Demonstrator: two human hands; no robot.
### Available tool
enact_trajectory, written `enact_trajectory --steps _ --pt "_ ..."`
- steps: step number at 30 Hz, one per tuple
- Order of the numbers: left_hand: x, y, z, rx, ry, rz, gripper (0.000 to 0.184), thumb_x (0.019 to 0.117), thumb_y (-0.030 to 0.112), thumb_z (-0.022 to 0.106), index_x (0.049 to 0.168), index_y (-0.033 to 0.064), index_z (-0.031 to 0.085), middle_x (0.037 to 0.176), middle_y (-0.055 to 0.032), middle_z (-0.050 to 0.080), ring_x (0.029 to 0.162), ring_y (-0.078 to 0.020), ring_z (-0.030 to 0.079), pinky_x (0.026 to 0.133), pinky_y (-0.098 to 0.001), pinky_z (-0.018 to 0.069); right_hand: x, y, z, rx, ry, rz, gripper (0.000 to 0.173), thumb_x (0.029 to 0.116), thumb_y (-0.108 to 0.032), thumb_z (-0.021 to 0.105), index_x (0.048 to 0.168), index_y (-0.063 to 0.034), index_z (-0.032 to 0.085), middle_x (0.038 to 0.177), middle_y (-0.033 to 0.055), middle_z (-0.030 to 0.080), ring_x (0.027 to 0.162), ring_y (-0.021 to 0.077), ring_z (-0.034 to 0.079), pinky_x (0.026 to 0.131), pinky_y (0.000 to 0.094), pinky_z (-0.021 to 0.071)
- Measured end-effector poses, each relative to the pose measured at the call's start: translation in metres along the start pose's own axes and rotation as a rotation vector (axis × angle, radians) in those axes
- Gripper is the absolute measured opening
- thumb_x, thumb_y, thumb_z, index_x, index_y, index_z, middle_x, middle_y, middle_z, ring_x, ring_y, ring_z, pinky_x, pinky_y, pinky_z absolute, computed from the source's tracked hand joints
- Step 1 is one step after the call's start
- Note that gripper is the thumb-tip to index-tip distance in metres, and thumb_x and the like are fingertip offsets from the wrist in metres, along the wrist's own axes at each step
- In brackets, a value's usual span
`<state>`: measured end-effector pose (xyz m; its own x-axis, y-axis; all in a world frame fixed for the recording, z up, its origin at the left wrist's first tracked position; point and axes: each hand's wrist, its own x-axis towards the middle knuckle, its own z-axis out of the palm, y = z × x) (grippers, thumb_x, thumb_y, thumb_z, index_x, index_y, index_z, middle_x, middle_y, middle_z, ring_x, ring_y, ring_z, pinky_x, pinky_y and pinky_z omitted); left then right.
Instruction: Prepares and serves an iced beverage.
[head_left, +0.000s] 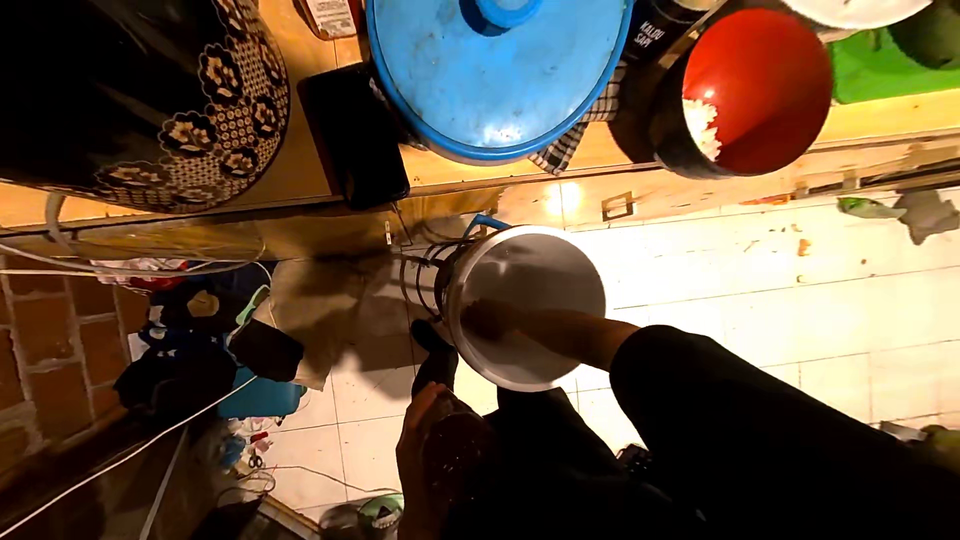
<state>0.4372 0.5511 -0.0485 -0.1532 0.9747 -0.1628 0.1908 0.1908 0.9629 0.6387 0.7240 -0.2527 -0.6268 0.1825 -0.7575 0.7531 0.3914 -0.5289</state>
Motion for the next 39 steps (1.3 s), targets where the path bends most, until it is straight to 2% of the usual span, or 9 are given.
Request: enact_trajectory --steps 7,14,21,24,27,29,31,35,39 --pt "0.003 -0.001 0.004 -0.053 -0.015 0.02 0.065 0.0889 0.039 0.078 0.135 -0.0015 0.057 0.132 -0.0147 0.065 0.124 -0.0175 0.063 0.106 -0.0354 0.0533 -0.004 -0.004 0.003 0.21 -0.096 0.252 0.043 0.1057 -0.024 0.053 0.142 -0.0011 0.055 0.136 0.03 0.059 0.127 0.0507 0.055 0.103 0.0727 0.0416" --pt "0.0 -0.012 0.006 -0.066 -0.013 0.024 0.071 0.0837 0.039 0.083 0.137 0.0004 0.055 0.134 -0.0139 0.064 0.124 -0.0178 0.062 0.107 -0.0352 0.053 0.023 0.015 0.009 0.249 -0.125 0.219 0.048 0.1089 -0.037 0.044 0.137 -0.0013 0.06 0.133 0.0302 0.061 0.127 0.0495 0.056 0.104 0.0715 0.0404" --pt "-0.001 -0.01 0.002 -0.062 -0.023 0.045 0.072 0.0827 0.038 0.084 0.138 0.0024 0.055 0.135 -0.0134 0.063 0.126 -0.0186 0.061 0.108 -0.0357 0.0525 0.013 0.022 -0.021 0.278 -0.227 0.2 0.036 0.1017 -0.024 0.062 0.122 0.0051 0.067 0.12 0.0285 0.066 0.115 0.044 0.063 0.098 0.0658 0.0462" --pt "-0.001 -0.008 0.001 -0.057 -0.028 0.054 0.073 0.0819 0.037 0.084 0.138 0.0018 0.054 0.136 -0.0138 0.063 0.127 -0.0185 0.061 0.109 -0.0353 0.052 -0.009 0.033 -0.05 0.085 0.066 0.212 0.027 0.0998 -0.013 0.062 0.122 0.0 0.069 0.125 0.0253 0.066 0.121 0.0439 0.061 0.102 0.0655 0.0452" --pt "0.0 -0.011 0.002 -0.077 -0.031 0.064 0.072 0.0827 0.04 0.084 0.139 0.0047 0.055 0.137 -0.0124 0.063 0.128 -0.0195 0.06 0.11 -0.0366 0.0515 -0.002 0.075 -0.032 -0.035 0.459 0.243 0.034 0.101 -0.006 0.056 0.133 0.0007 0.064 0.143 0.0276 0.056 0.136 0.0457 0.05 0.114 0.0625 0.0383" --pt "-0.002 -0.012 0.002 -0.079 -0.039 0.063 0.071 0.0859 0.045 0.079 0.138 0.0042 0.055 0.137 -0.0135 0.063 0.129 -0.0207 0.06 0.11 -0.0382 0.0511 -0.001 0.084 -0.02 0.111 0.486 0.324 0.047 0.1086 -0.028 0.048 0.143 0.0033 0.055 0.149 0.0263 0.051 0.143 0.0417 0.044 0.119 0.0568 0.035" --pt "-0.003 -0.01 0.002 -0.062 -0.035 0.046 0.07 0.0867 0.046 0.078 0.138 0.0035 0.055 0.136 -0.0139 0.063 0.128 -0.0201 0.06 0.11 -0.038 0.0513 -0.014 0.07 -0.017 0.252 0.494 0.387 0.055 0.1062 -0.041 0.052 0.145 -0.0024 0.054 0.147 0.0215 0.055 0.139 0.0375 0.05 0.116 0.0562 0.0389" --pt "-0.007 -0.007 0.002 -0.027 -0.022 0.038 0.068 0.087 0.043 0.078 0.137 0.0021 0.057 0.135 -0.014 0.064 0.127 -0.0194 0.06 0.109 -0.0375 0.052 -0.031 0.058 -0.004 0.252 0.463 0.271 0.045 0.1007 -0.023 0.064 0.142 -0.0073 0.059 0.151 0.0171 0.053 0.14 0.0367 0.048 0.117 0.0569 0.0366" --pt "-0.007 -0.009 0.001 -0.061 -0.025 0.049 0.069 0.0868 0.046 0.078 0.137 0.0046 0.056 0.136 -0.0125 0.063 0.128 -0.0197 0.06 0.109 -0.0382 0.0514 -0.007 0.035 -0.01 0.254 0.225 0.309 0.044 0.1079 -0.028 0.051 0.146 -0.0067 0.055 0.152 0.0209 0.05 0.142 0.0412 0.045 0.117 0.0624 0.0331"
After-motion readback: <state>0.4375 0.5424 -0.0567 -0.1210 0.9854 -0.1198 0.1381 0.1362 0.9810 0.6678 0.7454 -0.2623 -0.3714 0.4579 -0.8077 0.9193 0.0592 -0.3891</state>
